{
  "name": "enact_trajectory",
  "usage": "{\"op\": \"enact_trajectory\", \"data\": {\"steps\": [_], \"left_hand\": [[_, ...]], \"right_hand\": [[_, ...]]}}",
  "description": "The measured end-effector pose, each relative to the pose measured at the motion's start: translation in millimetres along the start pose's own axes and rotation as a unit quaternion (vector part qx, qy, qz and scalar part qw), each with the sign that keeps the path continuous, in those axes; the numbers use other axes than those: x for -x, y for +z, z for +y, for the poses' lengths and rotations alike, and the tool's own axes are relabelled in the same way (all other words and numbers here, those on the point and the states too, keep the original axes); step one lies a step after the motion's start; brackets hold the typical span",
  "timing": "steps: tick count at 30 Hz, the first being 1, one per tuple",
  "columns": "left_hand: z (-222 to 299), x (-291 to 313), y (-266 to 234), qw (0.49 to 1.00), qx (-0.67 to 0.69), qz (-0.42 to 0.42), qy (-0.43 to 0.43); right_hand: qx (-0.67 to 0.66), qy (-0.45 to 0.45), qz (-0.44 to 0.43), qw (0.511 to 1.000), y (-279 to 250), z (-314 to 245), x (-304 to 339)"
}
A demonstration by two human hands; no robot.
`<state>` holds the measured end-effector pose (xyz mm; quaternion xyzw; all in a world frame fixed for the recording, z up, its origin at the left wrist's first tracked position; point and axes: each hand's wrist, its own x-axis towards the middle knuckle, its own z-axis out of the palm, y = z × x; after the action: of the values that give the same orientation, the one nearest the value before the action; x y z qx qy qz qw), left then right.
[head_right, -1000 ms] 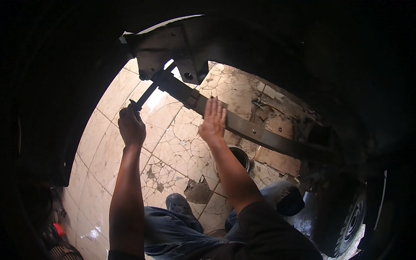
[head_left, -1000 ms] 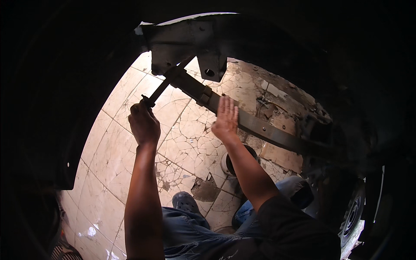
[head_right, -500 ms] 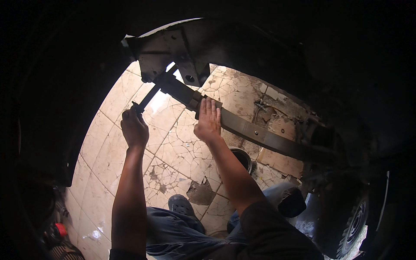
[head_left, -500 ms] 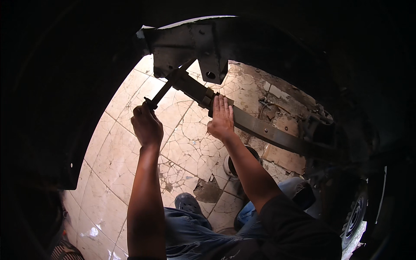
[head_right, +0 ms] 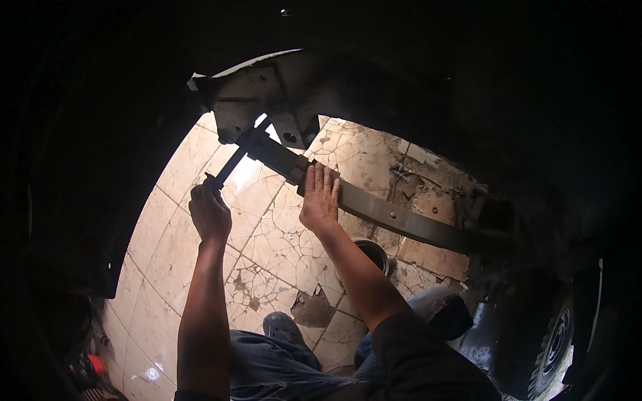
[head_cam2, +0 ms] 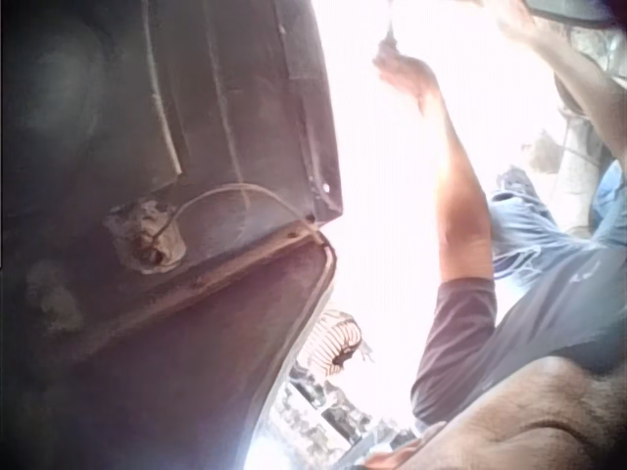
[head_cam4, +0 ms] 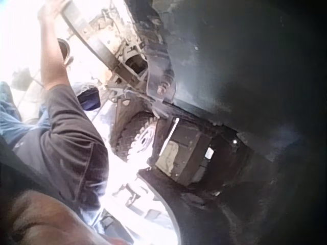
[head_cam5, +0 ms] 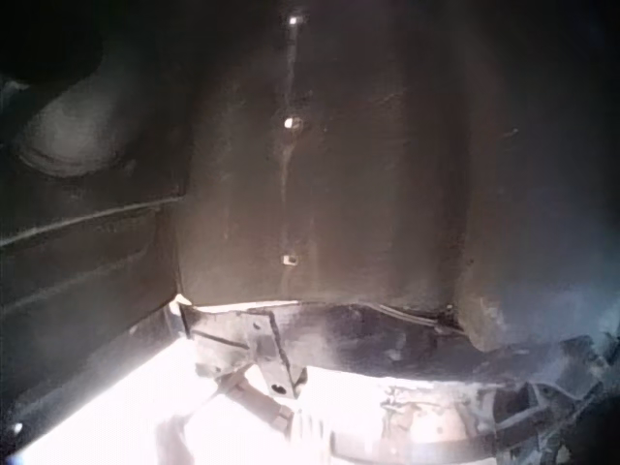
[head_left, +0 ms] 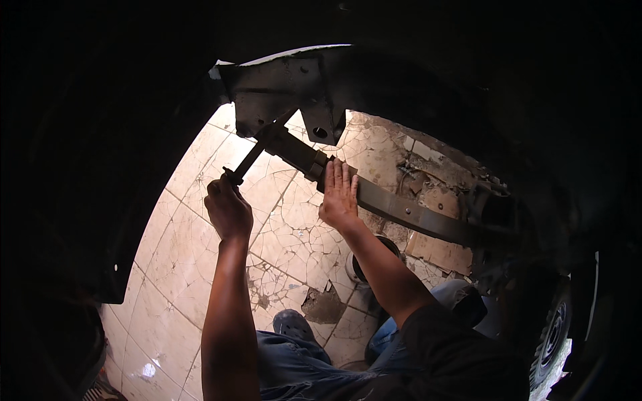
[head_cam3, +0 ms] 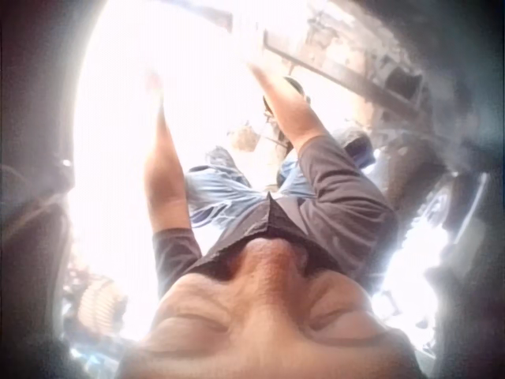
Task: The person kneels under a vehicle and uses a wrench to tighten bolts on a metal frame component. The person holds the frame with one hand and turns the wrench with the other, repeating the motion along the length of the frame.
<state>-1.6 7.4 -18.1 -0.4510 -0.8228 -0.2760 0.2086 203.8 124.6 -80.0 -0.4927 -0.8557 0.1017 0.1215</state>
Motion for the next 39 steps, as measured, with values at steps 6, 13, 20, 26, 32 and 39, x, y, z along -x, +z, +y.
{"op": "enact_trajectory", "data": {"steps": [6,13,20,26,32,39], "left_hand": [[-3.6,-2.2,-4.8,0.999,0.012,-0.034,-0.008],[-2.1,-1.7,-7.2,1.000,0.018,-0.018,-0.010],[-0.6,-2.7,-6.4,0.999,0.012,-0.030,-0.008],[-1.6,-1.5,-4.9,1.000,0.022,-0.018,-0.008],[1.7,-3.6,-9.6,0.999,0.023,-0.041,-0.014],[-3.0,-1.1,-6.9,0.999,0.020,-0.026,-0.011]], "right_hand": [[0.045,0.005,-0.015,0.999,-7.8,-11.4,-10.7],[0.045,-0.044,0.003,0.998,-2.9,-4.1,5.1],[0.009,0.003,-0.019,1.000,-9.3,-0.1,-25.8],[0.054,-0.011,0.005,0.998,1.2,-9.2,-3.9],[0.032,0.023,-0.062,0.997,-24.2,-9.1,-30.5],[0.039,-0.009,-0.076,0.996,-21.8,-9.4,-8.5]]}}
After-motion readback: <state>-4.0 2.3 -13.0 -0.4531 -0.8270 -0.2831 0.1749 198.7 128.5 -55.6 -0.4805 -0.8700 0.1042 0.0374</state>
